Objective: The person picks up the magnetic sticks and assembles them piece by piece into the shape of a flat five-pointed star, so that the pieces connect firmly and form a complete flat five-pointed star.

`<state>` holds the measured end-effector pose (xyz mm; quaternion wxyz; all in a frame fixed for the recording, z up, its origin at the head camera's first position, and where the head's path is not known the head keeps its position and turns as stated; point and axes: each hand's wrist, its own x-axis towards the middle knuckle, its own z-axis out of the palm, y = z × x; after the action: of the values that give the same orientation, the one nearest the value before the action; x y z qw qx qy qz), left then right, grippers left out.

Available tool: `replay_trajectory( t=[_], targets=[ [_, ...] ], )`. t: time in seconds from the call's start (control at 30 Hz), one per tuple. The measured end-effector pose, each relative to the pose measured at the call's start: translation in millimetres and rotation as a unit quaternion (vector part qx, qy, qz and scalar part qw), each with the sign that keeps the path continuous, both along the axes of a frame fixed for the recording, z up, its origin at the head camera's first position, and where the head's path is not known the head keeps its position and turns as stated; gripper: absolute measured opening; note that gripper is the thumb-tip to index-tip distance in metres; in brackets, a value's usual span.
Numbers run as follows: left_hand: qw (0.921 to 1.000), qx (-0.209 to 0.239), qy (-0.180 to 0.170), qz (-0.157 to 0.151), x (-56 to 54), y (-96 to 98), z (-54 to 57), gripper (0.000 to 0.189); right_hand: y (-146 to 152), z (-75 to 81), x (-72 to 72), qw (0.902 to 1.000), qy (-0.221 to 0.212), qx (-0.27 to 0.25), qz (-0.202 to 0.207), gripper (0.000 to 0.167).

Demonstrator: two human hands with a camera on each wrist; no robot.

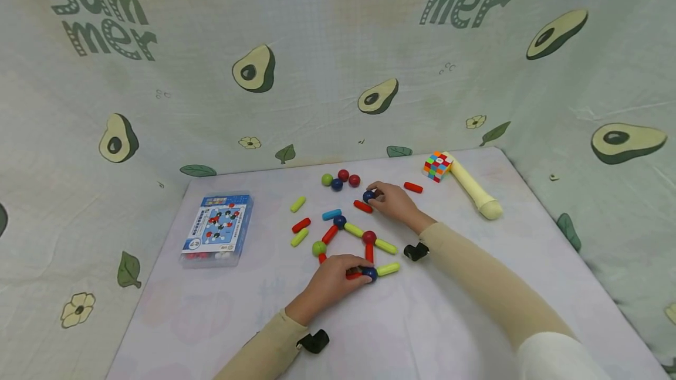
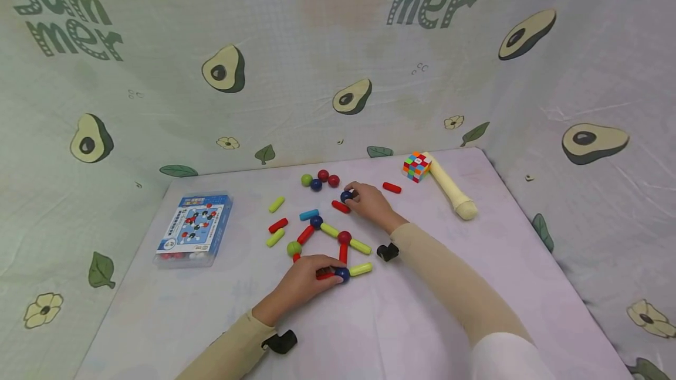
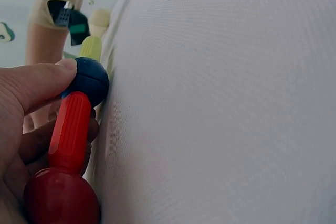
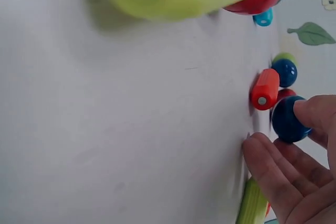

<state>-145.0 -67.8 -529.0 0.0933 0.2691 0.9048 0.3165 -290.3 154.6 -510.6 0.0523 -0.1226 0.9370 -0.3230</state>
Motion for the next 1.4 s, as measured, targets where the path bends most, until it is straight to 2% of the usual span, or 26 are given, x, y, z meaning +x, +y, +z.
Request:
replay_trajectory(
  t=[0.2, 0.37, 0.6, 0.77, 1.07, 1.4],
  targets=[
    [1.0000, -0.002, 0.003, 0.007, 0.4, -0.3, 0.7, 0.031, 21, 2.0, 21.4, 0.9999, -0.007, -0.013, 0.004, 0.038],
    [1.0000, -0.006, 0.006, 0.006, 1.7, 0.1, 1.6, 0.032, 41, 2.4, 44.9, 0.9994, -0.023, -0.024, 0.007, 0.036],
    [0.9999, 0.003, 0.004, 0.009, 2.8, -0.8, 1.4, 0.031, 61, 7.1, 82.6, 0.9982, -0.049, -0.015, 0.032, 0.032],
    [0.9999, 0.004, 0.001, 0.010, 3.6, -0.6, 2.3, 0.031, 69, 8.4, 101.8, 0.9971, -0.058, 0.000, 0.049, 0.031],
    [1.0000, 0.002, 0.001, 0.009, 3.7, -0.1, 2.7, 0.031, 74, -1.2, 121.2, 0.9945, -0.035, 0.018, 0.097, 0.027],
    [1.0000, 0.001, -0.003, 0.009, 2.9, 1.2, 4.6, 0.031, 71, -3.1, 127.3, 0.9961, -0.015, 0.020, 0.084, 0.032]
  ],
)
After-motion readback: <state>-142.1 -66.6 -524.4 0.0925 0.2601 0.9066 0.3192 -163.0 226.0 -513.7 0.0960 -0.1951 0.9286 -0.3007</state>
